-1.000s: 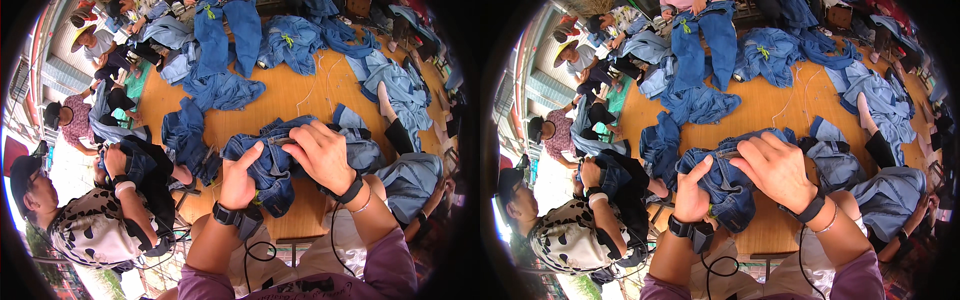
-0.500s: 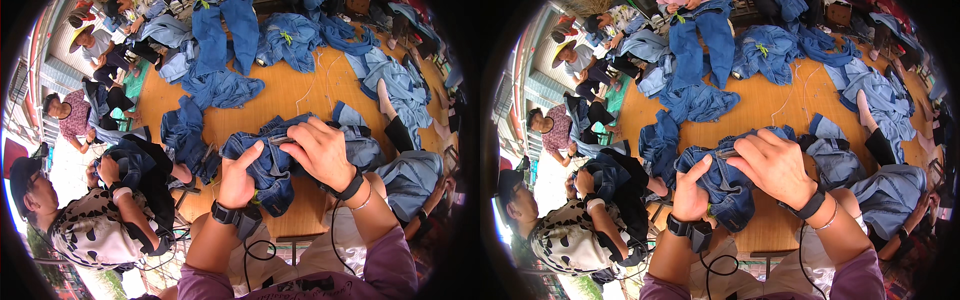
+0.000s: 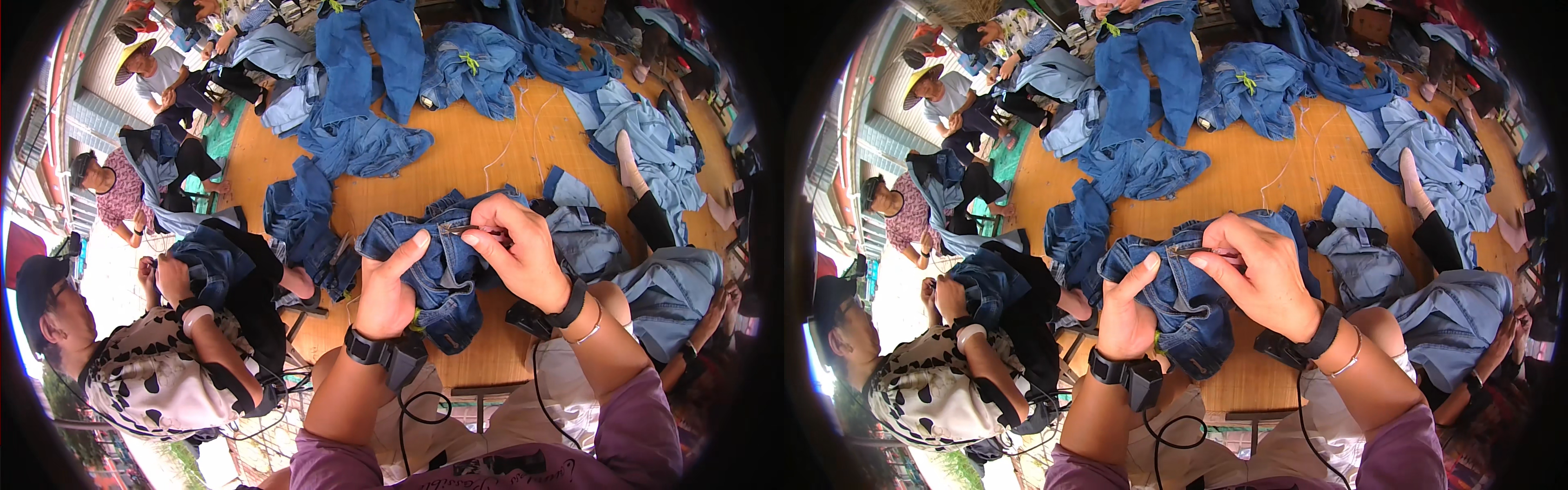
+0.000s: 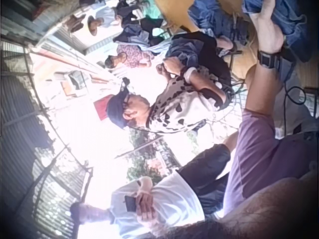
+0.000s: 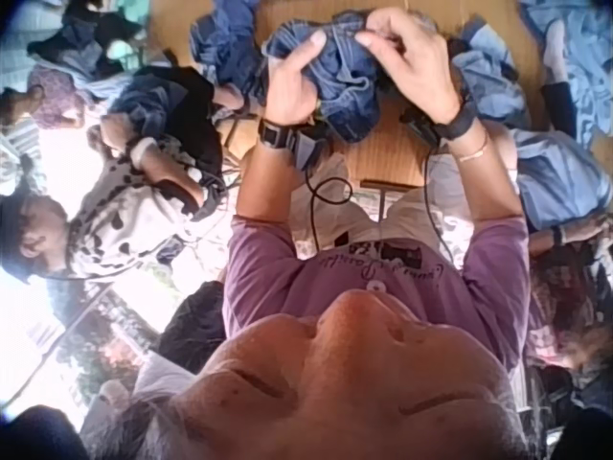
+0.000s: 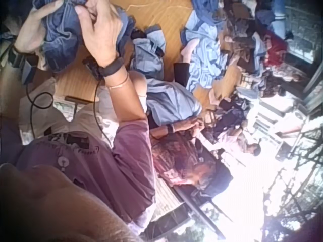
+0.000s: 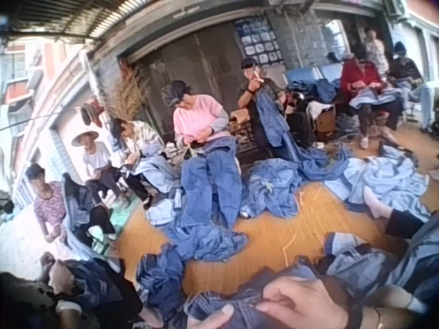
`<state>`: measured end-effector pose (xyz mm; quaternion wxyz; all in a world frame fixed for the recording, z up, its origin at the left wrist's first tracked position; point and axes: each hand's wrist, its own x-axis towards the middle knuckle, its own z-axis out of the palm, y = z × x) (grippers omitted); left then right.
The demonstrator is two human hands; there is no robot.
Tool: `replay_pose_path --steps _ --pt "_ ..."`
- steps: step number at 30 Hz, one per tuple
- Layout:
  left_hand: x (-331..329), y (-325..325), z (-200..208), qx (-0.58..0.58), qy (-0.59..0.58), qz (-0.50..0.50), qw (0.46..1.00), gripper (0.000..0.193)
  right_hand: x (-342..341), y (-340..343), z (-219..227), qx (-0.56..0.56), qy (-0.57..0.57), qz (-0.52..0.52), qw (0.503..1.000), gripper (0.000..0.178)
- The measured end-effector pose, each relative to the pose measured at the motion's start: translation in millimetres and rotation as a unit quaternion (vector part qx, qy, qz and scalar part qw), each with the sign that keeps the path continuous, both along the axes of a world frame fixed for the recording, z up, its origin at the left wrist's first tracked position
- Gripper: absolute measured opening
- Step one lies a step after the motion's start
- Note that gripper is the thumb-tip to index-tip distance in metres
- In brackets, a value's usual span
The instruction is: Sewing and finishing denim fabric pieces using small scissors to trim threads.
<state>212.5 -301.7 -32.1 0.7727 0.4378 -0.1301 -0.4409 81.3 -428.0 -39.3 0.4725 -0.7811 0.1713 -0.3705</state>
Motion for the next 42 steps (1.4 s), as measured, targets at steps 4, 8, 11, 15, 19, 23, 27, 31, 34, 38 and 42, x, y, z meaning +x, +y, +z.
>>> replay_pose_path --steps 4,8,11,15,19,23,27,31,34,38,42 --pt "0 2 2 -0.007 -0.008 -0.01 1.0 0.005 -2 -2 4 -0.068 0.009 -0.005 0.998 0.021" --pt "-1 2 2 -0.003 0.0 -0.003 1.0 0.004 -3 -2 7 -0.133 0.013 -0.015 0.991 0.023" --pt "-1 2 2 -0.006 -0.007 0.003 1.0 0.003 -3 -1 7 -0.143 0.009 -0.027 0.989 0.023" --pt "-2 3 1 -0.009 -0.02 0.001 1.0 0.004 -3 0 8 -0.16 0.007 -0.033 0.987 0.024" --pt "-3 2 2 -0.003 -0.023 0.002 1.0 0.005 -3 -2 10 -0.175 0.014 -0.034 0.984 0.024" --pt "-4 -1 5 -0.005 -0.028 0.005 1.0 0.006 -5 -4 9 -0.172 0.022 -0.031 0.984 0.023" --pt "-6 -2 1 -0.004 -0.016 -0.002 1.0 0.006 -7 -6 6 -0.173 0.009 -0.029 0.984 0.023" --pt "-1 2 -4 -0.053 0.001 -0.014 0.998 0.009 -4 0 9 -0.16 0.022 -0.038 0.986 0.02" --pt "0 5 -4 -0.08 0.035 -0.023 0.996 0.013 -3 5 9 -0.135 0.022 -0.028 0.99 0.016" --pt "0 6 -4 -0.127 0.036 -0.046 0.99 0.015 -1 6 -9 -0.099 0.024 -0.047 0.994 0.011" --pt "-1 9 -3 -0.076 0.017 -0.012 0.997 0.016 -4 -5 -19 -0.088 0.046 0.017 0.995 0.009"
